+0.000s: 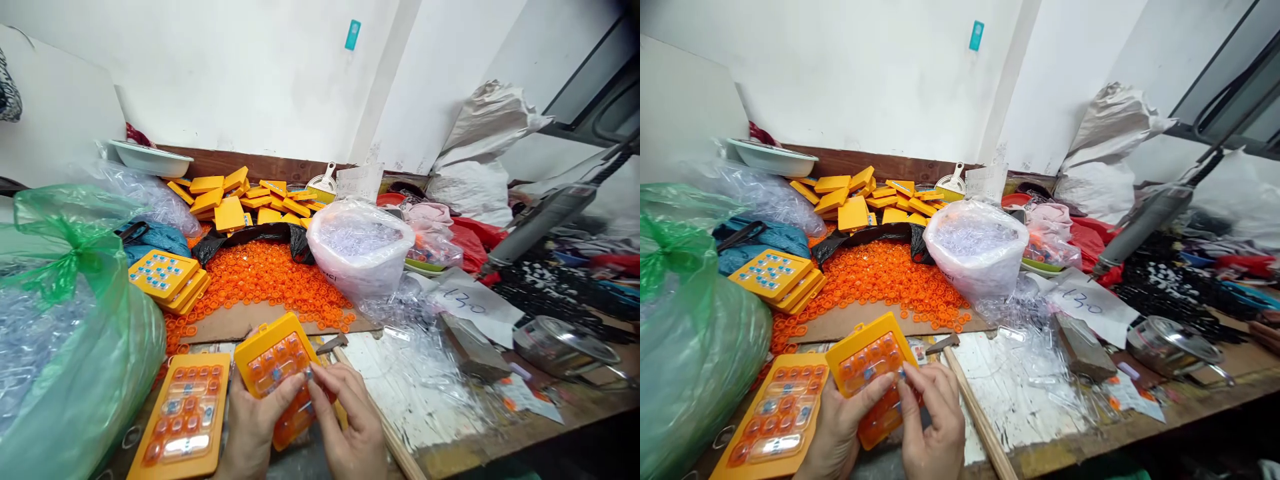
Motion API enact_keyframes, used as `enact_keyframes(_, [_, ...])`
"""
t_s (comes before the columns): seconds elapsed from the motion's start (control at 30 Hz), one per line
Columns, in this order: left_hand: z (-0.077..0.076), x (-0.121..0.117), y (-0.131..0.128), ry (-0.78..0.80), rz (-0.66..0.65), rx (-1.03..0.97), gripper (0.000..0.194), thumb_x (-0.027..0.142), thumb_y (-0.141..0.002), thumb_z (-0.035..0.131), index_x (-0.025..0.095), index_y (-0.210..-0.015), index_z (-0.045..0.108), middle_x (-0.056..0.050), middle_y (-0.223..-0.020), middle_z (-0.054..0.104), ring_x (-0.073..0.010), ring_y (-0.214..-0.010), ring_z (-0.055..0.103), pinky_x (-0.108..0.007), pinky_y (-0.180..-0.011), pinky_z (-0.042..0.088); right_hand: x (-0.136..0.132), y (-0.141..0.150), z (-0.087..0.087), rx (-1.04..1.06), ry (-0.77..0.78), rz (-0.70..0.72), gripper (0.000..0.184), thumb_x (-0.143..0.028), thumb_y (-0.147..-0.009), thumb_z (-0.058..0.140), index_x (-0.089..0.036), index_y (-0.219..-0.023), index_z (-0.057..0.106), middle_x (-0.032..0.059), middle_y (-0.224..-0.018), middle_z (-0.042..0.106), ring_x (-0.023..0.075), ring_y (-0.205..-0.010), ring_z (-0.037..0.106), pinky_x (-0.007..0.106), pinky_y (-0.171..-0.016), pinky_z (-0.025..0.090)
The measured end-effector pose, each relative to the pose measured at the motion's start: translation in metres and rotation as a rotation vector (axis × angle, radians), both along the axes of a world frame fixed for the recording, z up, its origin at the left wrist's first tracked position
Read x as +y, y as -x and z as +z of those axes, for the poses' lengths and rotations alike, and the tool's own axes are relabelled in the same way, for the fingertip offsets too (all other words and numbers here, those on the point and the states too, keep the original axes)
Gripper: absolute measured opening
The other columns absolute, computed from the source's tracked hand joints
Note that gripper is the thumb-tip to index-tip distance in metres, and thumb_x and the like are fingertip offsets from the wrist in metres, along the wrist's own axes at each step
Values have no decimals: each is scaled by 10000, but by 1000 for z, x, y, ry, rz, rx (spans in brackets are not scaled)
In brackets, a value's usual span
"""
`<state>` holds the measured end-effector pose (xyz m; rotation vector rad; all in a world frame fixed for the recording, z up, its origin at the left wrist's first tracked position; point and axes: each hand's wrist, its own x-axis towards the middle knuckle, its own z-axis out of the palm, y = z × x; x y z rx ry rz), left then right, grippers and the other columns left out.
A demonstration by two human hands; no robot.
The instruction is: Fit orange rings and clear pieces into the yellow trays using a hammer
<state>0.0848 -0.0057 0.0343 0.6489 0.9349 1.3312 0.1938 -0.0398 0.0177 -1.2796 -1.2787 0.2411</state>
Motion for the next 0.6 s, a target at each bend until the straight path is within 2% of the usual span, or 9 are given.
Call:
enact_keyframes(0.07, [2, -4, 0, -22, 26, 59, 762, 318, -530, 841, 135, -1184, 498, -102, -888, 727, -275, -797, 701, -351, -727, 575, -2, 7, 2, 191, 2, -49, 148, -239, -784, 661, -305, -900, 727, 25, -1016, 605, 174, -991, 566, 286, -883, 447])
enact_keyframes(0.13, [7, -8, 1, -60, 62, 136, 736, 328, -514, 843, 132, -1150, 528, -97, -882, 728, -276, -808, 701, -336, -722, 579, -4, 11, 6, 473, 95, -15, 144, -325, -731, 718, -266, -861, 705, 43, -1117, 596, 196, -1038, 579, 306, -892, 463])
enact_keyframes(0.17, [10, -10, 1, -74, 81, 176, 705, 330, -507, 843, 134, -1116, 546, -92, -872, 729, -275, -810, 702, -326, -715, 582, -5, 12, 10, 610, 150, 26, 217, -351, -693, 751, -251, -868, 672, 50, -1098, 620, 202, -1013, 605, 315, -870, 483])
enact_keyframes(0.23, [15, -14, 1, -73, 102, 241, 619, 341, -499, 841, 136, -1020, 578, -84, -828, 733, -269, -774, 706, -308, -674, 587, -6, 12, 16, 790, 222, 97, 350, -357, -629, 799, -237, -887, 596, 29, -936, 672, 189, -884, 653, 298, -782, 522])
enact_keyframes(0.3, [20, -17, 1, -50, 102, 289, 530, 358, -500, 834, 137, -914, 588, -83, -763, 737, -254, -683, 706, -297, -612, 586, -7, 12, 20, 837, 227, 128, 395, -342, -598, 819, -233, -872, 555, -6, -823, 668, 166, -805, 657, 265, -736, 523])
enact_keyframes(0.4, [22, -20, 3, -28, 102, 332, 487, 369, -500, 821, 147, -858, 575, -75, -726, 741, -232, -612, 697, -282, -576, 581, -8, 14, 20, 846, 221, 139, 383, -345, -600, 813, -228, -843, 541, -17, -802, 655, 150, -770, 646, 245, -716, 509])
enact_keyframes(0.5, [20, -22, 15, 2, 111, 431, 498, 368, -497, 802, 156, -885, 573, -71, -752, 745, -244, -647, 706, -286, -587, 582, -9, 22, 10, 892, 283, 164, 428, -359, -572, 825, -223, -851, 531, -18, -778, 644, 144, -737, 629, 237, -679, 494])
enact_keyframes(0.6, [20, -20, 37, 21, 101, 609, 499, 362, -488, 788, 162, -896, 581, -71, -772, 744, -266, -697, 711, -306, -610, 585, -10, 35, -2, 917, 377, 261, 519, -387, -561, 827, -214, -954, 535, -13, -754, 635, 155, -711, 627, 242, -633, 485])
